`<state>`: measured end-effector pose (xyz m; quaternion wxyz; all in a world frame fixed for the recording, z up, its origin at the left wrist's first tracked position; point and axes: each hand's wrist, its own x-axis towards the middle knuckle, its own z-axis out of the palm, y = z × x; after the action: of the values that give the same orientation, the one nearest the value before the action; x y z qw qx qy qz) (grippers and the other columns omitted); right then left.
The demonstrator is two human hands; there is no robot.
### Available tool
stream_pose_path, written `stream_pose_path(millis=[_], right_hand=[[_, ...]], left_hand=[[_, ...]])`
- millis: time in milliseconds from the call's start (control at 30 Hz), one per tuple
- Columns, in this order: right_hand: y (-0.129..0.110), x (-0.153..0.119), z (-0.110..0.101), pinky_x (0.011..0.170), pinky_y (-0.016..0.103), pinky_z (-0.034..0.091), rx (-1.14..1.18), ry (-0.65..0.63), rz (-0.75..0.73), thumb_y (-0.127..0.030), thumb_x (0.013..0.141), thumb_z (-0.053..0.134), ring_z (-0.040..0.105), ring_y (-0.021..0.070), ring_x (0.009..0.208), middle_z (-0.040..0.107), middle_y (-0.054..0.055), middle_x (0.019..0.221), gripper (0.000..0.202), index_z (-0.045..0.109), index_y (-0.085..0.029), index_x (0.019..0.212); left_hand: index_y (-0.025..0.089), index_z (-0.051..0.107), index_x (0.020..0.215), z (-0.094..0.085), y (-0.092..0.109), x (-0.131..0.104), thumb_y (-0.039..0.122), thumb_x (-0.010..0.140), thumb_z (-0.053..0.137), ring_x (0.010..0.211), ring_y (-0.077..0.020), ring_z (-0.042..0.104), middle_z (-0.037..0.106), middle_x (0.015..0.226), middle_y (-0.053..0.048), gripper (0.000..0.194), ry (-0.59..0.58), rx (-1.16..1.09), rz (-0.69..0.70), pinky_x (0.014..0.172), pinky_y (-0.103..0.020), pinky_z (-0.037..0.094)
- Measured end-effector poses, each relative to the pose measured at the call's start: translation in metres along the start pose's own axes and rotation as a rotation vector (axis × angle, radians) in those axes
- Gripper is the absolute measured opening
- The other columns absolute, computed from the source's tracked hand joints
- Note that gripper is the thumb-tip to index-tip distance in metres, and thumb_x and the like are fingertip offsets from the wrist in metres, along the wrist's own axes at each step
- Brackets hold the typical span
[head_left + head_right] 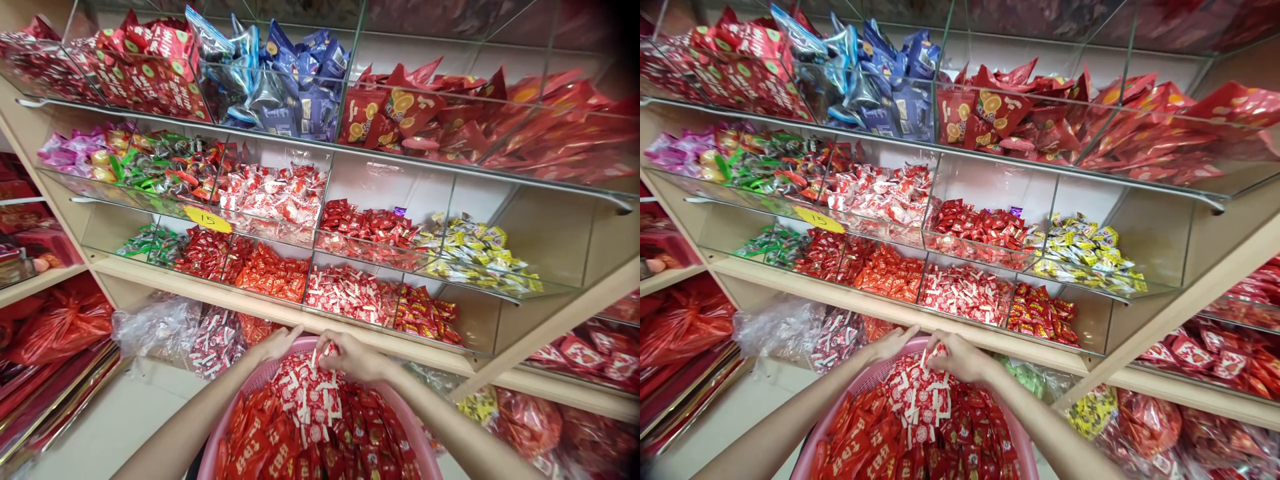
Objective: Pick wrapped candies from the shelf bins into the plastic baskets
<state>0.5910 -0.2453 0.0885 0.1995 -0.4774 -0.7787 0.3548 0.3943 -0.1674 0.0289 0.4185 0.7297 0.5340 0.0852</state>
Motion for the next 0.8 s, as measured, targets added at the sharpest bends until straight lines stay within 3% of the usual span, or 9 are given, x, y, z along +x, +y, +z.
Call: stream_pose_path(millis=[133, 300, 600, 800], right_hand=[[0.008, -0.005, 0.026, 0.066, 0.026, 0.043, -0.044, -0.030, 0.074, -0.026, 0.072, 0.057, 0.053, 0.0148, 0.074, 0.057, 0.000, 0.083, 0.020, 0.051, -0.020, 0.090], [0.005, -0.009, 0.035, 0.066, 0.027, 0.042, -0.152, -0.035, 0.119, -0.024, 0.071, 0.056, 0.052, 0.0162, 0.076, 0.055, 0.001, 0.085, 0.020, 0.049, -0.020, 0.089], [0.003, -0.003, 0.017, 0.056, 0.022, 0.035, -0.264, 0.138, 0.132, -0.027, 0.069, 0.060, 0.048, 0.0124, 0.065, 0.054, -0.002, 0.074, 0.025, 0.046, -0.019, 0.088], [0.007, 0.003, 0.016, 0.063, 0.025, 0.037, -0.333, 0.069, 0.150, -0.030, 0.069, 0.061, 0.052, 0.0184, 0.078, 0.058, 0.005, 0.085, 0.025, 0.052, -0.016, 0.088]], left_hand=[[0.006, 0.047, 0.122, 0.001, 0.000, 0.000, 0.076, 0.068, 0.017, 0.122, -0.0294, 0.035, 0.038, 0.130, -0.017, 0.094, 0.016, -0.005, -0.015, 0.095, -0.032, 0.030], [0.004, 0.046, 0.123, 0.001, -0.003, 0.000, 0.076, 0.068, 0.018, 0.123, -0.0294, 0.033, 0.036, 0.131, -0.019, 0.095, 0.018, -0.007, -0.029, 0.096, -0.033, 0.029], [0.007, 0.057, 0.112, 0.000, -0.002, 0.001, 0.076, 0.068, 0.018, 0.116, -0.0285, 0.043, 0.051, 0.121, -0.018, 0.091, -0.023, -0.053, 0.056, 0.094, -0.032, 0.031], [0.009, 0.057, 0.113, 0.000, 0.000, -0.001, 0.076, 0.069, 0.017, 0.115, -0.0280, 0.045, 0.051, 0.121, -0.019, 0.090, 0.000, -0.018, 0.016, 0.093, -0.033, 0.032]])
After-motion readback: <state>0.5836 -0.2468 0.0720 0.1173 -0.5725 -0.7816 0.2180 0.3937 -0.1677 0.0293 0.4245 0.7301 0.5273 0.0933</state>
